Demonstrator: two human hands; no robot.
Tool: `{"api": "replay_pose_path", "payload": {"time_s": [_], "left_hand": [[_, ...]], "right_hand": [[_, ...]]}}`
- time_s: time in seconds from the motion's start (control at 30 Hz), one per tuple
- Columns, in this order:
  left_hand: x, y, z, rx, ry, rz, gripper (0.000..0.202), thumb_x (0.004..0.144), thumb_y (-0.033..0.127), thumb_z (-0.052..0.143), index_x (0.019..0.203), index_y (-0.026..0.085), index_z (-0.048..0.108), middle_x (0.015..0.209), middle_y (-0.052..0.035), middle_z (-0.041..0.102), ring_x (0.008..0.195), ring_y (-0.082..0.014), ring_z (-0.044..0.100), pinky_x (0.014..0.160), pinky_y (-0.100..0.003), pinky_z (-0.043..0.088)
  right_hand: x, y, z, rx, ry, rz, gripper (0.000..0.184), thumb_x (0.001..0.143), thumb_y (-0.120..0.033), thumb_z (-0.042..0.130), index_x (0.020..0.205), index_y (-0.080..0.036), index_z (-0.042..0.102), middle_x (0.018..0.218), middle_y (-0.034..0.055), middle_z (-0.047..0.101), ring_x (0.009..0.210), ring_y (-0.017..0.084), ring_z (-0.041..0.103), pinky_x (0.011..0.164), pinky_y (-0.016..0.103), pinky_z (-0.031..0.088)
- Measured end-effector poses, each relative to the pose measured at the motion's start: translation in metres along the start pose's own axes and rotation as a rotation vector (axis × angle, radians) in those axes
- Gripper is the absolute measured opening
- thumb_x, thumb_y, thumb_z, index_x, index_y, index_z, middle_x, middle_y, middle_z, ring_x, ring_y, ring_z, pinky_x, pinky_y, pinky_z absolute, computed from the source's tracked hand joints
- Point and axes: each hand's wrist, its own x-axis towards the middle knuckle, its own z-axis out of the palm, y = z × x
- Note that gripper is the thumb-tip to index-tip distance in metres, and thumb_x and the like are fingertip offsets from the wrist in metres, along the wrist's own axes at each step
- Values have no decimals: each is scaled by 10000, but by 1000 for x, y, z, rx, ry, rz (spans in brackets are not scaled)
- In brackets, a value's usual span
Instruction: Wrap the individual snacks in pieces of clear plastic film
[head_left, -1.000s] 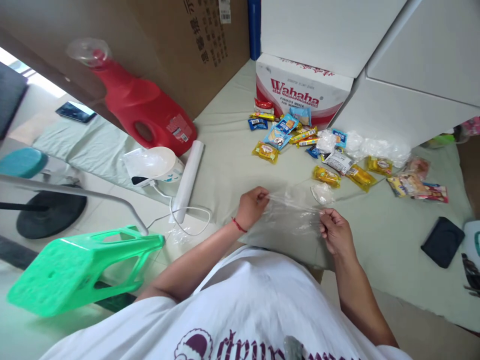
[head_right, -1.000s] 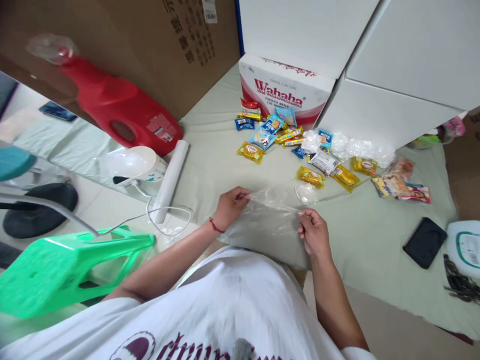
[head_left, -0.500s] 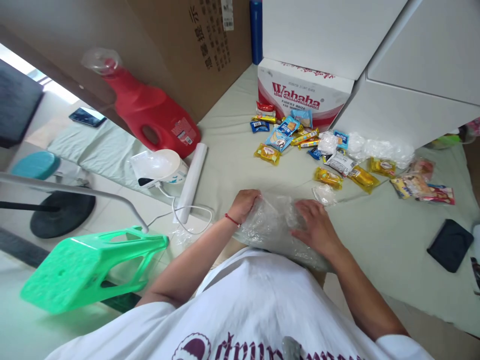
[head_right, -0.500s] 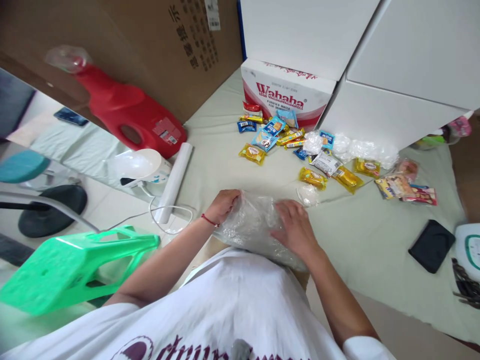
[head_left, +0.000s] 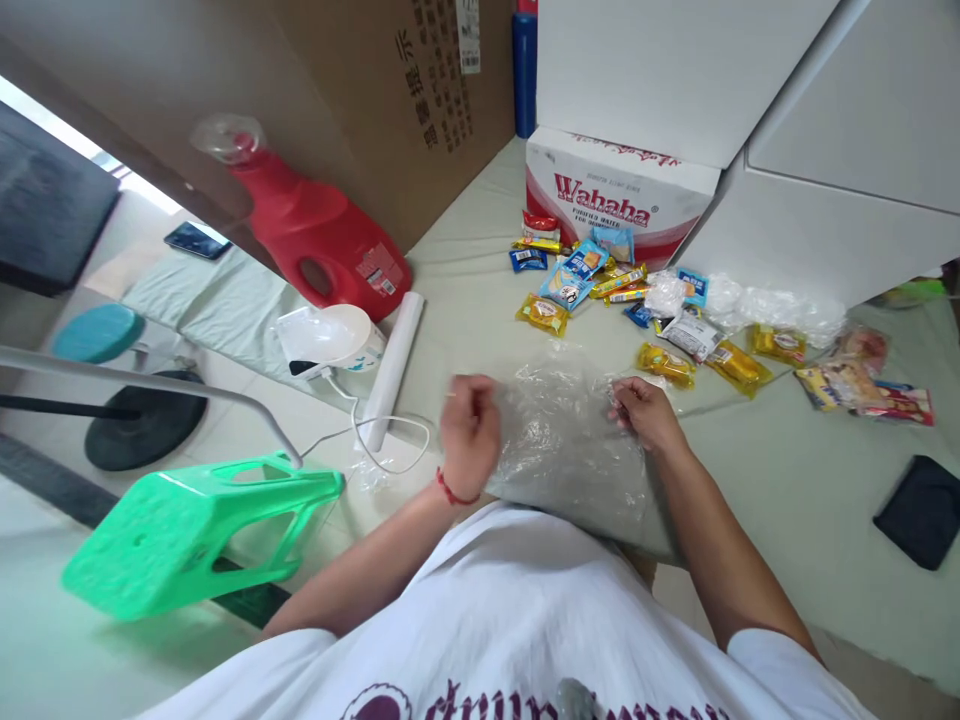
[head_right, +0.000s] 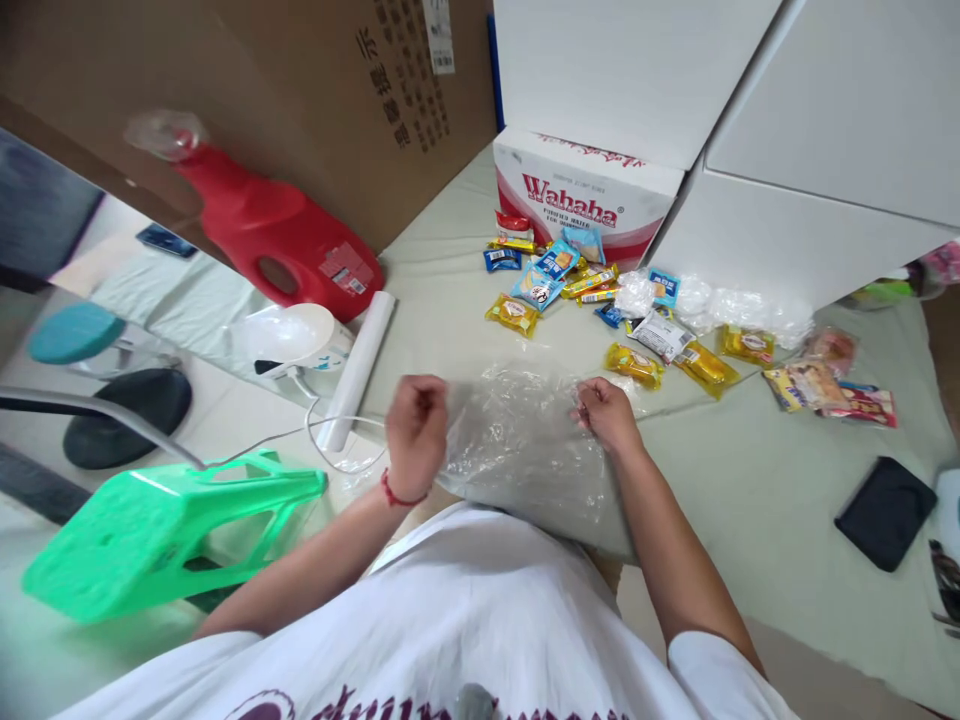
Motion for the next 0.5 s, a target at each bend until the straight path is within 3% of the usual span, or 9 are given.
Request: {"api": "replay_pose_path", "payload": {"time_s": [0.07, 0.13, 0.23, 0.37, 0.5], "left_hand": [[-9, 4, 19, 143, -278, 417, 209, 917, 177, 491, 980, 226, 683, 948, -64, 708, 1012, -220, 662, 918, -388, 521], [-4, -3, 42, 357, -462, 593, 292, 969, 223, 478, 1140, 216, 715, 1173, -110, 742, 1274, -271, 605, 1080, -465, 456], [20, -24, 69, 667, -554, 534, 438, 1037, 313, 418, 1420, 220, 610, 1546, -132, 564, 1490, -308, 441, 1214, -570, 312], [39, -37, 72, 765, -579, 497, 497, 1086, 397, 309, 1508, 262, 534, 1642, -96, 457, 1550, -295, 362, 1251, -635, 213], [41, -36, 62, 782, -527, 458, 503, 1089, 393, 291, 1515, 274, 532, 1639, -92, 462, 1546, -283, 371, 1261, -653, 179]], "right_hand": [[2, 2, 2, -34, -48, -8, 324, 704, -492, 726, 824, -228, 581, 621, -39, 564, 579, 173, 650, 458, 235, 437], [5, 4, -2, -79, -79, -24, 325, 725, -501, 728, 825, -224, 592, 620, -34, 571, 574, 166, 641, 463, 236, 447], [14, 2, -23, -97, 9, -77, 399, 719, -522, 761, 939, -213, 635, 661, -37, 589, 548, 137, 598, 447, 223, 441], [23, -4, -73, -18, 176, -85, 536, 633, -537, 862, 1007, -209, 663, 786, -15, 637, 617, 112, 602, 522, 221, 538], [18, -18, -109, -104, 27, -18, 504, 655, -586, 857, 937, -199, 703, 931, 57, 706, 663, 139, 640, 549, 261, 563]]}}
